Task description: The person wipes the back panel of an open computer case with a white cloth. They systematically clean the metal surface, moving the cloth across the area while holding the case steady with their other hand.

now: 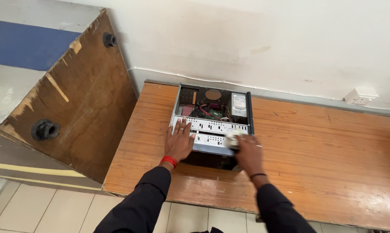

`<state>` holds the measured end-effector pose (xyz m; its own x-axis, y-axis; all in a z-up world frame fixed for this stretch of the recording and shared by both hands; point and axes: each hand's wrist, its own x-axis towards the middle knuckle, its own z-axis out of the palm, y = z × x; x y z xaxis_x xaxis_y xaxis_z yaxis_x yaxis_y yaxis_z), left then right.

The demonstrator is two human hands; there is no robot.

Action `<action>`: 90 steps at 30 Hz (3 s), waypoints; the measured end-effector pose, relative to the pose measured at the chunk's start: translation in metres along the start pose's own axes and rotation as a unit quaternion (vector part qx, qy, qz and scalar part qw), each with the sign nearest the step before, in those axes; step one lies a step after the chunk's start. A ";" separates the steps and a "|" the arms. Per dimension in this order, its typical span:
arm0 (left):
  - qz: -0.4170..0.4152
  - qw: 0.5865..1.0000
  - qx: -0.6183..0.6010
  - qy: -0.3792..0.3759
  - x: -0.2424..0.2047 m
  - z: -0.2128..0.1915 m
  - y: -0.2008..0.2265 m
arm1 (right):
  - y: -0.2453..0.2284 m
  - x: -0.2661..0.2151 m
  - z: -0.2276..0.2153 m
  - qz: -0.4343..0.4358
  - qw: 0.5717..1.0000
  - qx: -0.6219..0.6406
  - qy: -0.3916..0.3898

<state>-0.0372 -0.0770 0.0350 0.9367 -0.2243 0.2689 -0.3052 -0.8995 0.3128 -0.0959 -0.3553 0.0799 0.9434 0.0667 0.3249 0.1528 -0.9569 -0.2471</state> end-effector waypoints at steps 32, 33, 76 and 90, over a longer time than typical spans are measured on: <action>-0.073 0.926 -0.308 -0.204 0.033 0.021 -0.043 | -0.115 -0.062 0.043 0.045 0.985 0.128 0.111; -0.074 0.923 -0.305 -0.224 0.034 0.017 -0.045 | -0.137 -0.062 0.053 0.010 0.984 0.152 0.087; 0.024 0.944 0.016 -0.329 0.023 -0.017 -0.010 | -0.025 -0.090 0.246 0.556 0.377 0.706 0.225; 0.038 0.944 0.014 -0.327 0.023 -0.019 -0.009 | -0.124 -0.057 0.271 0.464 0.246 0.842 -0.120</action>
<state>-0.0160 -0.0670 0.0557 0.8211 -0.4634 -0.3331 -0.3794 -0.8793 0.2880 -0.0891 -0.1636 -0.1558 0.7614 0.2480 -0.5989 -0.4461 0.8708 -0.2065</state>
